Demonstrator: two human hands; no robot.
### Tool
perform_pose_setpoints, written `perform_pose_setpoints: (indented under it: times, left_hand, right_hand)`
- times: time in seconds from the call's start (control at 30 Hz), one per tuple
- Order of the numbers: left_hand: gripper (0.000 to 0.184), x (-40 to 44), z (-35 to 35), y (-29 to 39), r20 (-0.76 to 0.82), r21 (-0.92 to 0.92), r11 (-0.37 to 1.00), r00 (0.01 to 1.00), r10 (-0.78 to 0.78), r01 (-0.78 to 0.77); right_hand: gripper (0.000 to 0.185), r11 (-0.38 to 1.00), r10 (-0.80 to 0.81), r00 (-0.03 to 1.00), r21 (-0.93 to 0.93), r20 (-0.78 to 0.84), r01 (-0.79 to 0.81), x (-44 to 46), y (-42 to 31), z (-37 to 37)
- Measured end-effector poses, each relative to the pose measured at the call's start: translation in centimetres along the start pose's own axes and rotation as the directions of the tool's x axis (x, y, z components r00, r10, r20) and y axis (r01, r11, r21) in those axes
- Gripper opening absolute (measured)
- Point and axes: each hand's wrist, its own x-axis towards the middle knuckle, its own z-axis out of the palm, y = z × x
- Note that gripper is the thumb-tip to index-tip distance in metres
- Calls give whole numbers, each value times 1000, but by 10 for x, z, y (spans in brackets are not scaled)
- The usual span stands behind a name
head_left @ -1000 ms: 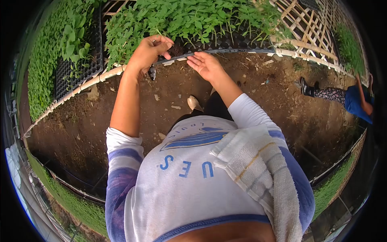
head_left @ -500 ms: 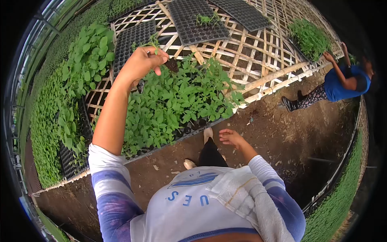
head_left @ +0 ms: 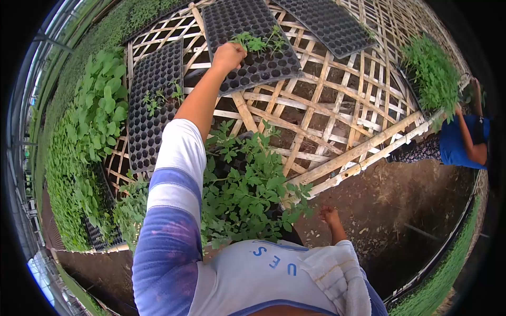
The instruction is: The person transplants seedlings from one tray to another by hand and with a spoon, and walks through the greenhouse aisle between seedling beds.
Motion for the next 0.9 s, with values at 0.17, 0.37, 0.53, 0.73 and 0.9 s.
perform_pose_setpoints:
  times: [0.17,0.37,0.53,0.73,0.9]
  left_hand:
    - [14,36,33,-25,63,99,993,996,-64,58]
    - [19,43,42,-30,84,234,967,989,-125,102]
    - [23,41,56,-20,38,266,956,990,-135,120]
    - [27,20,4,-16,98,428,902,995,17,-57]
    - [28,-99,-129,6,32,234,944,973,230,-230]
  right_hand:
    - [28,997,80,994,-1,68,-80,0,-3,-2]
    - [24,992,112,993,54,28,-113,-8,-14,14]
    - [24,993,88,995,73,42,-91,-10,-14,18]
    - [21,976,-14,995,219,95,-7,-23,2,30]
    - [19,988,-112,976,126,188,89,-40,6,75]
